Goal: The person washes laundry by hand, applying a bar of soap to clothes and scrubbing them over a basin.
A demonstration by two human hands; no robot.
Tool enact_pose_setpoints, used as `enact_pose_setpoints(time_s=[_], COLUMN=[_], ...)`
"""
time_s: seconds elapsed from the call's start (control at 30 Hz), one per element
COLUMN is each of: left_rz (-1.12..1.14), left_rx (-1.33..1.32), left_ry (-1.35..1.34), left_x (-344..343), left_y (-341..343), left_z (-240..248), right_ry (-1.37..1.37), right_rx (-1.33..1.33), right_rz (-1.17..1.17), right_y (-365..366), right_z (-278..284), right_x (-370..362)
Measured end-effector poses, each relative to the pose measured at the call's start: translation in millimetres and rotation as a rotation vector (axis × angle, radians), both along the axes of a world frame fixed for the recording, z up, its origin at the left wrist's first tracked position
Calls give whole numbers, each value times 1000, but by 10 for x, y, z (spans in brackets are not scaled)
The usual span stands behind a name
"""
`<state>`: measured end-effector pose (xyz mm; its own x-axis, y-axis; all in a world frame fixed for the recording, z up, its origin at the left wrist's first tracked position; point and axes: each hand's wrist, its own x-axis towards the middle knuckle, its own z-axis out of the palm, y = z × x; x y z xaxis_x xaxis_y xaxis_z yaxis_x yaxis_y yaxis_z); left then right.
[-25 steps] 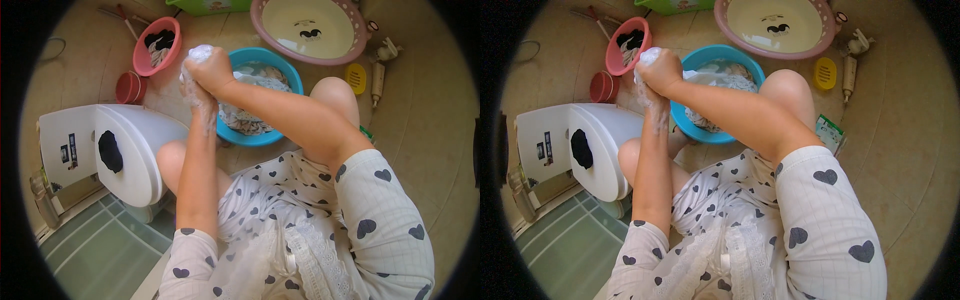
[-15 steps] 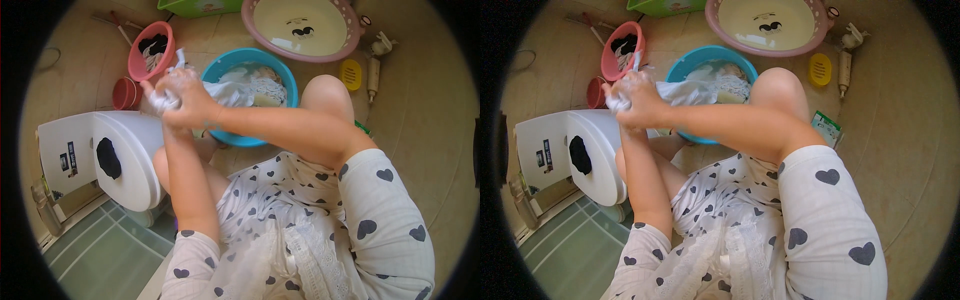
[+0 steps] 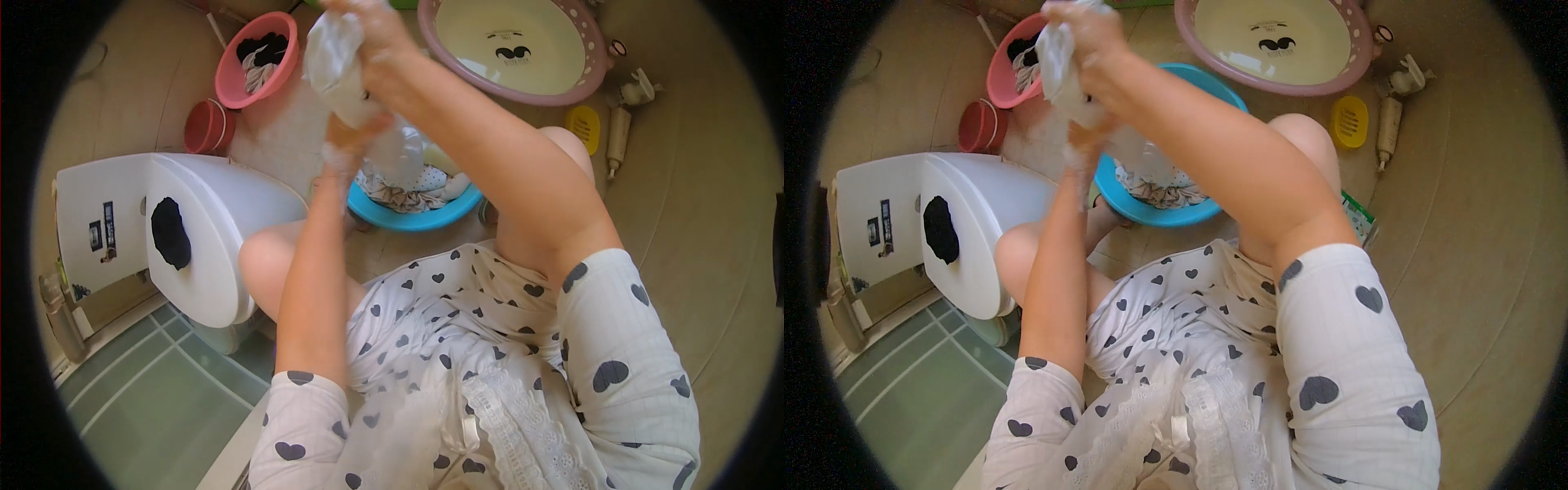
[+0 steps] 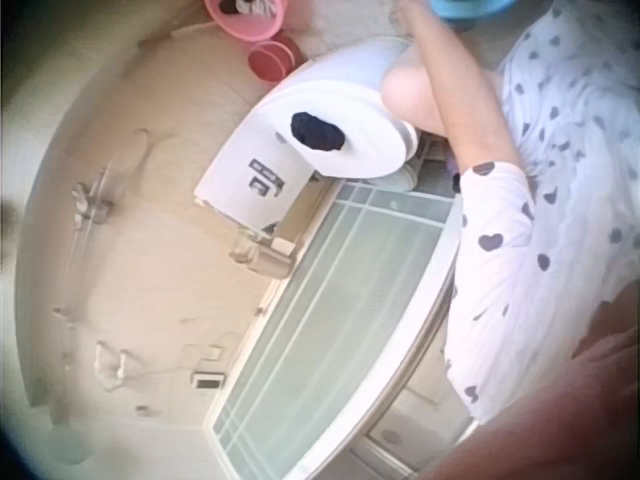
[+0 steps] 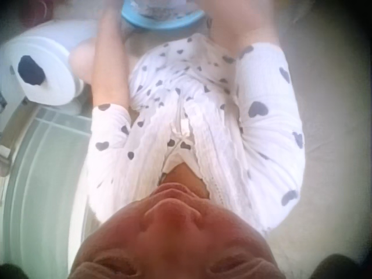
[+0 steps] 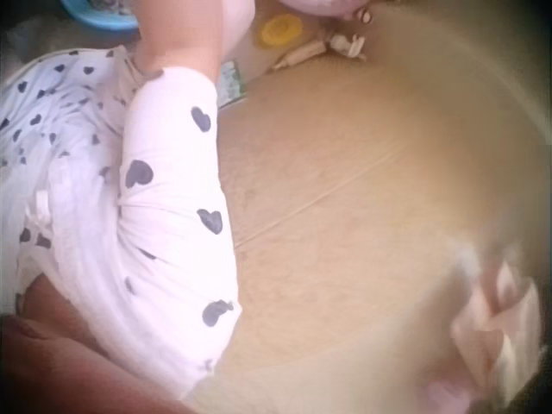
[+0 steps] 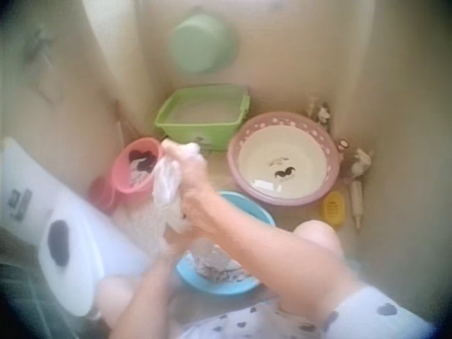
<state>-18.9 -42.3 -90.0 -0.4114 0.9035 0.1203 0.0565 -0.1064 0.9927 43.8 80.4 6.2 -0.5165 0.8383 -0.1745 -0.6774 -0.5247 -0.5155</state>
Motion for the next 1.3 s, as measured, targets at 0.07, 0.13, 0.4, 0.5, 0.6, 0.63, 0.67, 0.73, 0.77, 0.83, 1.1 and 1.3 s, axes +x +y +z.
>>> enact_pose_setpoints(time_s=[0.07,0.13,0.4,0.5,0.6,0.63,0.67,0.73,0.77,0.83,1.1,1.3], left_rz=[-134,17,233,50,133,132,74,-43,-45,-189,-503,-746], left_rx=[-420,-415,-377,-708,-876,-892,-864,-803,-817,-1053,-1131,-910], left_ry=[503,230,679,830,1109,1101,1147,1235,1228,1130,900,1139], left_x=[117,-368,-510,-327,-214,-187,-159,-127,-126,-131,-425,-555], left_y=[51,72,282,141,119,99,76,68,89,125,493,316], left_z=[-10,-449,-1303,-1649,-1912,-2002,-2089,-2261,-2346,-2508,-3192,-3353], right_ry=[53,-69,-1153,-1215,-1493,-1489,-1512,-1525,-1509,-1482,-1505,-1667], right_rx=[44,168,718,772,1287,1286,1369,1452,1571,1685,1247,1468], right_rz=[75,214,-158,-80,266,285,363,458,536,633,847,942], right_y=[148,180,288,77,76,98,132,184,198,224,311,335], right_z=[-34,-10,-1989,-2389,-2831,-2908,-2983,-3140,-3226,-3412,-4114,-4002], right_x=[155,246,446,478,628,596,566,498,455,372,275,33])
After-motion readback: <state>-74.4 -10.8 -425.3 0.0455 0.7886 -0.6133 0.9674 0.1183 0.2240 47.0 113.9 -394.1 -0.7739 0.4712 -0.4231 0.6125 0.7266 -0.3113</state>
